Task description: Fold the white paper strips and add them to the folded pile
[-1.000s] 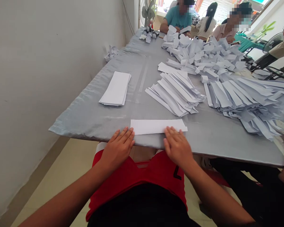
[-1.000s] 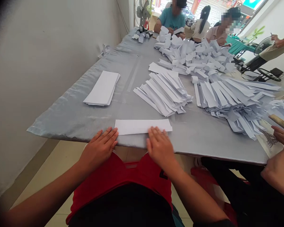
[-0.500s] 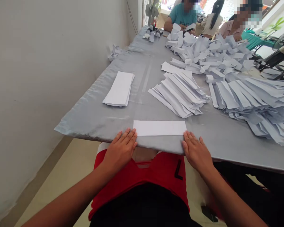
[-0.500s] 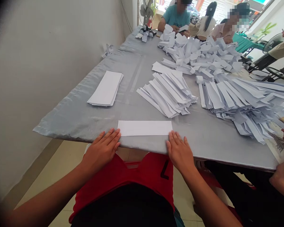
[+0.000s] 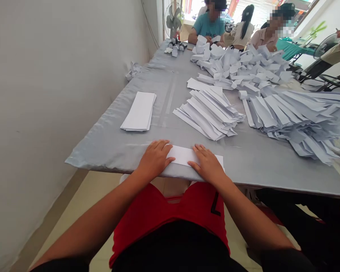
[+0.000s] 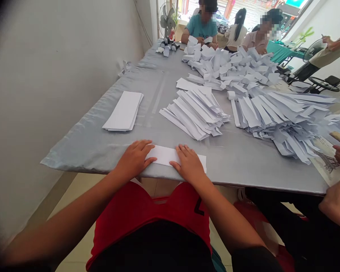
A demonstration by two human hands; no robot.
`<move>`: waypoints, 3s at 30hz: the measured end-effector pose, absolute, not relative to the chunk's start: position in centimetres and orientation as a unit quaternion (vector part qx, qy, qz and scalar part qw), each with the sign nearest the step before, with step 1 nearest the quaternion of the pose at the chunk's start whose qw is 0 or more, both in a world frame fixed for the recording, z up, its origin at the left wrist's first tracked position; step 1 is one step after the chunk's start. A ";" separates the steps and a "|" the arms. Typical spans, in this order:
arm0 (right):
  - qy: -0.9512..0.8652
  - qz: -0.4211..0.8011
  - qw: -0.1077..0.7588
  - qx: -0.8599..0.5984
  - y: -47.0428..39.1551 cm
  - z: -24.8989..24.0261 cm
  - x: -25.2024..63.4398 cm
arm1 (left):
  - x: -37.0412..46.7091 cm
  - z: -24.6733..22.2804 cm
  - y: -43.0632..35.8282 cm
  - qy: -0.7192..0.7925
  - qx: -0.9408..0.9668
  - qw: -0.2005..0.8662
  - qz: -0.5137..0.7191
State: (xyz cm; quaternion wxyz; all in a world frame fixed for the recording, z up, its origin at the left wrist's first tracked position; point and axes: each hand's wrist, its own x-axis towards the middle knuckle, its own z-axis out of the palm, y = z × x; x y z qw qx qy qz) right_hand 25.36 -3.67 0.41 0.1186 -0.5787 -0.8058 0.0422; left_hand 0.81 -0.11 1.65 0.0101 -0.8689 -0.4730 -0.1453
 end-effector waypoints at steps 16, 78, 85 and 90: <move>-0.802 -0.043 0.162 -0.573 -5.1 0.2 24.3 | 1.0 1.8 0.0 -0.340 -0.932 0.068 -0.104; -0.716 -0.139 0.238 -0.641 -8.8 1.4 31.2 | -3.0 -1.0 -1.1 -0.457 -0.872 -0.063 -0.162; -0.802 0.017 0.119 -0.585 -4.6 2.1 27.5 | -3.1 0.0 -1.2 -0.493 -0.833 -0.063 -0.241; -0.789 0.103 0.069 -0.602 -3.6 3.7 27.0 | -3.7 0.0 -1.2 -0.517 -0.815 -0.039 -0.258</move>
